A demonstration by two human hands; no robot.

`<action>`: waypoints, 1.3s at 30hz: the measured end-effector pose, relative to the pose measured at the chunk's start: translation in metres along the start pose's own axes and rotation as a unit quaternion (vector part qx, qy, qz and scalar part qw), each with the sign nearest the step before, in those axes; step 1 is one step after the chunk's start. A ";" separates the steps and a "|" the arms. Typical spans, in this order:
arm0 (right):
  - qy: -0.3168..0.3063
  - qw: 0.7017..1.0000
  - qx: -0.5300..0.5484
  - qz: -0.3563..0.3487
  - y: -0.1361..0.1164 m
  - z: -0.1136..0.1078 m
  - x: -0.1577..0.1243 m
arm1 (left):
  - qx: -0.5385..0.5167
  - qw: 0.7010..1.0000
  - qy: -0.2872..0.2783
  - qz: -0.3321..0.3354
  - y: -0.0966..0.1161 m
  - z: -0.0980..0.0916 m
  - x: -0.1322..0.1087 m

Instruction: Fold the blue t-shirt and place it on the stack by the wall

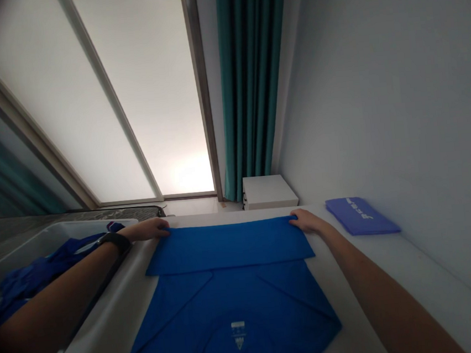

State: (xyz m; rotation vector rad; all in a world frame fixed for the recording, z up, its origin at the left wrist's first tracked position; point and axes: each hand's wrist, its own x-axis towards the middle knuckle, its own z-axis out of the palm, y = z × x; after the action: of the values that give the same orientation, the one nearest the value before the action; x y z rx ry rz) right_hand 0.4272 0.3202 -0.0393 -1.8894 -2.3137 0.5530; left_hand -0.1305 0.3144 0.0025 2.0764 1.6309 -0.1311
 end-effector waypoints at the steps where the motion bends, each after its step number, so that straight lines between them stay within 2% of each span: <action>1: 0.010 1.000 -0.002 0.006 -0.002 0.000 0.002 | 0.000 1.000 0.017 -0.004 0.000 0.000 0.001; 6: 0.068 0.997 0.000 0.034 -0.017 -0.003 0.006 | -0.006 0.994 0.108 -0.014 0.008 -0.002 0.003; 13: 0.110 0.990 0.066 0.061 -0.037 -0.024 -0.005 | -0.035 0.984 0.174 0.005 0.021 -0.023 -0.012; 18: 0.113 0.979 0.156 0.070 -0.047 -0.036 -0.029 | -0.172 0.967 0.190 0.003 0.029 -0.034 -0.040; 22: 0.126 0.937 0.321 0.054 -0.051 -0.037 -0.050 | -0.324 0.922 0.213 0.011 0.044 -0.029 -0.068; 27: 0.146 0.907 0.392 0.036 -0.051 -0.034 -0.076 | -0.412 0.861 0.297 0.011 0.063 -0.008 -0.099; 31: 0.146 0.896 0.420 0.016 -0.044 -0.027 -0.104 | -0.417 0.840 0.347 0.005 0.069 0.016 -0.123; 35: 0.162 0.899 0.407 -0.021 -0.036 -0.003 -0.142 | -0.356 0.865 0.353 0.024 0.064 0.052 -0.155; 39: 0.152 0.932 0.326 -0.037 -0.028 0.036 -0.178 | -0.285 0.905 0.313 0.047 0.049 0.097 -0.184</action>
State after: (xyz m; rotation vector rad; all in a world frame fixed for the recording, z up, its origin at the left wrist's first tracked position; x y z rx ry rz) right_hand 0.4298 0.1368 -0.0368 -1.4398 -1.7034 0.8215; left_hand -0.1151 0.1014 0.0012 1.7972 1.6188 1.0215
